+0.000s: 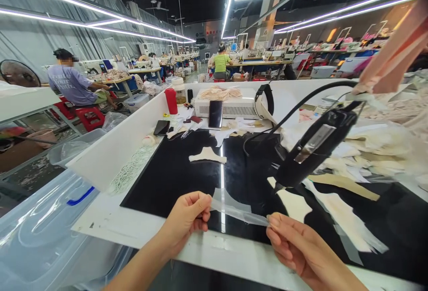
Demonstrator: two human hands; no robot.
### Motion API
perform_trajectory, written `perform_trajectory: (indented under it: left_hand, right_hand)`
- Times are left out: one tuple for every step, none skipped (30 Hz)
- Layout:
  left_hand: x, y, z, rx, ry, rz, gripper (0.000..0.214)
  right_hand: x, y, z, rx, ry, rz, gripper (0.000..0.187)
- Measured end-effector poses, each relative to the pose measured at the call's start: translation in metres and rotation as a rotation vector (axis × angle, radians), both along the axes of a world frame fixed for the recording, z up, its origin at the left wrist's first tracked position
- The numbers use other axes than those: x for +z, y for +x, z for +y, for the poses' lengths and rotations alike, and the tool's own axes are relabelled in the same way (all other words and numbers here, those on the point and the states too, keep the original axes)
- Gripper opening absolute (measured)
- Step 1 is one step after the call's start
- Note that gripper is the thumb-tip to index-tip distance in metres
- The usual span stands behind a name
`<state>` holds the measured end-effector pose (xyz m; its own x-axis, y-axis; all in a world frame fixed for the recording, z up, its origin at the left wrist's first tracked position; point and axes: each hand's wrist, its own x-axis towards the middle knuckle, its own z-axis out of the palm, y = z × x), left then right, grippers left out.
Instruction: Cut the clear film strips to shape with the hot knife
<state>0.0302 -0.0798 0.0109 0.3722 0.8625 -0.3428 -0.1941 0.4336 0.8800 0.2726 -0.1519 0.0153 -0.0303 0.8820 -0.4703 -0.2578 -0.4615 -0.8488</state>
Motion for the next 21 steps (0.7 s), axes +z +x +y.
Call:
perform_trajectory:
  left_hand:
    - [0.0, -0.002, 0.0, 0.002, 0.012, 0.009, 0.052]
    - [0.0, -0.004, 0.001, 0.0, 0.024, 0.019, 0.05]
    - [0.0, -0.005, 0.001, -0.004, 0.034, 0.031, 0.049]
    - [0.001, -0.007, 0.002, -0.011, 0.041, 0.045, 0.047]
    - [0.003, -0.009, 0.002, -0.015, 0.046, 0.061, 0.046]
    - [0.004, -0.01, 0.003, -0.018, 0.05, 0.079, 0.045]
    - [0.005, -0.012, 0.003, -0.019, 0.053, 0.098, 0.043]
    - [0.007, -0.013, 0.004, -0.018, 0.058, 0.118, 0.042]
    - [0.007, -0.015, 0.004, -0.016, 0.064, 0.135, 0.041]
    - [0.008, -0.015, 0.005, -0.01, 0.071, 0.15, 0.04]
    - [0.008, -0.016, 0.006, -0.004, 0.08, 0.165, 0.038]
    - [0.009, -0.016, 0.006, 0.0, 0.09, 0.181, 0.037]
    - [0.009, -0.016, 0.007, 0.005, 0.1, 0.196, 0.036]
    - [0.01, -0.015, 0.007, 0.01, 0.109, 0.212, 0.034]
    - [0.011, -0.014, 0.008, 0.011, 0.116, 0.228, 0.033]
    - [0.013, -0.013, 0.008, 0.014, 0.122, 0.245, 0.03]
    - [0.014, -0.011, 0.008, 0.017, 0.128, 0.261, 0.028]
    - [0.015, -0.01, 0.008, 0.022, 0.134, 0.274, 0.026]
    - [0.015, -0.009, 0.008, 0.031, 0.143, 0.283, 0.025]
    - [0.016, -0.008, 0.008, 0.041, 0.152, 0.291, 0.024]
    - [0.015, -0.007, 0.009, 0.052, 0.163, 0.294, 0.023]
  right_hand:
    - [0.0, -0.001, -0.001, 0.011, 0.005, -0.032, 0.056]
    - [-0.001, -0.001, -0.001, 0.022, 0.016, -0.068, 0.057]
    - [-0.001, -0.001, -0.002, 0.033, 0.028, -0.102, 0.058]
    - [-0.001, -0.001, -0.001, 0.041, 0.036, -0.131, 0.058]
    - [-0.001, 0.0, -0.001, 0.045, 0.041, -0.15, 0.057]
    - [-0.001, 0.001, 0.0, 0.047, 0.042, -0.159, 0.056]
    - [-0.001, 0.002, 0.0, 0.045, 0.044, -0.163, 0.054]
    - [-0.001, 0.003, 0.001, 0.043, 0.051, -0.168, 0.052]
    - [-0.001, 0.004, 0.002, 0.04, 0.063, -0.179, 0.05]
    - [-0.001, 0.005, 0.002, 0.038, 0.08, -0.199, 0.049]
    - [-0.001, 0.006, 0.003, 0.036, 0.1, -0.226, 0.049]
    - [-0.002, 0.006, 0.003, 0.033, 0.121, -0.26, 0.048]
    - [-0.002, 0.006, 0.003, 0.028, 0.145, -0.297, 0.048]
    - [-0.003, 0.005, 0.003, 0.018, 0.171, -0.338, 0.046]
    - [-0.004, 0.005, 0.003, 0.006, 0.2, -0.383, 0.043]
    - [-0.005, 0.004, 0.003, -0.007, 0.229, -0.432, 0.04]
    - [-0.006, 0.004, 0.002, -0.023, 0.259, -0.484, 0.037]
    - [-0.007, 0.003, 0.002, -0.042, 0.286, -0.537, 0.034]
    - [-0.008, 0.003, 0.001, -0.063, 0.309, -0.589, 0.031]
    - [-0.01, 0.003, 0.001, -0.085, 0.328, -0.64, 0.029]
    - [-0.011, 0.003, 0.0, -0.106, 0.347, -0.693, 0.027]
